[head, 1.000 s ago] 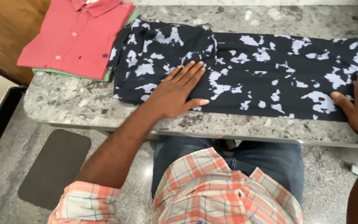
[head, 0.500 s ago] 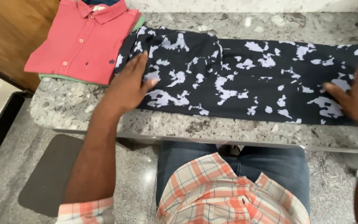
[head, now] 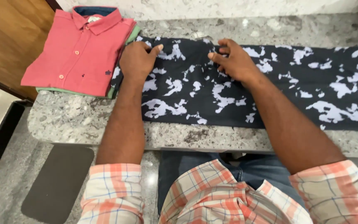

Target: Folding a black and white patterned button-down shirt on a marble-style counter.

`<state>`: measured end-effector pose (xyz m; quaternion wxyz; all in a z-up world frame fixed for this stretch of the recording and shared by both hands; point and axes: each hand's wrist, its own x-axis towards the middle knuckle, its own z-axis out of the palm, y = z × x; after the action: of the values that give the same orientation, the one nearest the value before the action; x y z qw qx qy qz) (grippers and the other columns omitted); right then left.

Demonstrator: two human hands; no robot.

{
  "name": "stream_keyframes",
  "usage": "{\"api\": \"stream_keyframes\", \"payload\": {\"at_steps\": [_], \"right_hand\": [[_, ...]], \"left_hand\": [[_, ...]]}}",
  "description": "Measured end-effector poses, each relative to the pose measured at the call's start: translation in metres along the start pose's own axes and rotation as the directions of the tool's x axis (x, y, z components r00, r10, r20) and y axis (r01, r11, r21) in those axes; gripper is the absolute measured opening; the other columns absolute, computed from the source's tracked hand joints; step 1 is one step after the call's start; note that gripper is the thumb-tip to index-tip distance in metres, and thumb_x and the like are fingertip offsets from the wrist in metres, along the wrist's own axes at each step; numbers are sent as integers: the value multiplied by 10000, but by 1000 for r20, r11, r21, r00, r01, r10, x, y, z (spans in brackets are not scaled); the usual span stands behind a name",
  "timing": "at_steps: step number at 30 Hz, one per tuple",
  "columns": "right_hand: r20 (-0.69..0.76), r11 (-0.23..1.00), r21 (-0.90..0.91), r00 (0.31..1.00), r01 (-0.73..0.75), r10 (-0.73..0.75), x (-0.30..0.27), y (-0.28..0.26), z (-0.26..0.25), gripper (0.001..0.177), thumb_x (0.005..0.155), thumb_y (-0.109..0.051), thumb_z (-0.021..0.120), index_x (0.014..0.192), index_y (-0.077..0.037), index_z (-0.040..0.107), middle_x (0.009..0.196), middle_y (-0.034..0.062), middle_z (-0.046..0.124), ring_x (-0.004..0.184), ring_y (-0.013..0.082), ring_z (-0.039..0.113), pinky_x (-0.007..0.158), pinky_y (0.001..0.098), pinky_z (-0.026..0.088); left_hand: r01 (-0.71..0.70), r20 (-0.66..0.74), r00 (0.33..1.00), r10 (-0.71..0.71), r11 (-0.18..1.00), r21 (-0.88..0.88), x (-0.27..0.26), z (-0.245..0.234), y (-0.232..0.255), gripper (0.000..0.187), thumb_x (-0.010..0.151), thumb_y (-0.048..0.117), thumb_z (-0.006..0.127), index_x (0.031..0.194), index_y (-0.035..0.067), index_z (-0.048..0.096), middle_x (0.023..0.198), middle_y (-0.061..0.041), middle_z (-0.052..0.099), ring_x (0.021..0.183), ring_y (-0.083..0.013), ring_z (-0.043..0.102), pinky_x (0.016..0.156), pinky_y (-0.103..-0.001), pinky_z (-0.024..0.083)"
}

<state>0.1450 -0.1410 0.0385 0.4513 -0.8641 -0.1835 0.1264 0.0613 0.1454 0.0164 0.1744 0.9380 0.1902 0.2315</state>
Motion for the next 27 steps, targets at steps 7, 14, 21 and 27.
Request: {"api": "stream_keyframes", "payload": {"at_steps": [7, 14, 21, 27], "right_hand": [[112, 924, 380, 994, -34, -10, 6, 10, 3, 566, 990, -356, 653, 1435, -26, 537, 1141, 90, 644, 750, 78, 562, 640, 223, 497], [74, 818, 575, 994, 20, -76, -7, 0, -6, 427, 1032, -330, 591, 1347, -46, 638, 1288, 64, 672, 789, 84, 620, 662, 204, 511], [41, 847, 504, 974, 172, -222, -37, 8, -35, 335, 1087, -331, 553, 1010, -55, 728, 1025, 99, 768, 735, 121, 702, 690, 248, 561], [125, 981, 156, 983, 114, -134, -56, 2, -32, 342, 1065, -349, 576, 932, -69, 721, 827, 41, 760, 666, 109, 659, 637, 271, 515]], "left_hand": [[3, -8, 1000, -5, 973, -230, 33, 49, -27, 351, 781, 411, 898, 851, 82, 795, 761, -85, 756, 697, -243, 701, 666, -406, 520], [-108, -40, 987, 152, 471, -876, 42, 26, -29, 175, 887, -49, 803, 1007, 31, 704, 942, -13, 754, 863, -77, 692, 802, -221, 551], [121, 217, 869, 445, 235, -965, -16, -83, -39, 370, 924, -58, 816, 1218, 70, 632, 1135, 21, 662, 1059, -86, 632, 984, -237, 533], [96, 380, 801, 462, 528, -844, -74, -125, -25, 410, 844, -9, 775, 1206, 90, 608, 1149, -3, 718, 963, -73, 588, 910, -242, 526]]}}
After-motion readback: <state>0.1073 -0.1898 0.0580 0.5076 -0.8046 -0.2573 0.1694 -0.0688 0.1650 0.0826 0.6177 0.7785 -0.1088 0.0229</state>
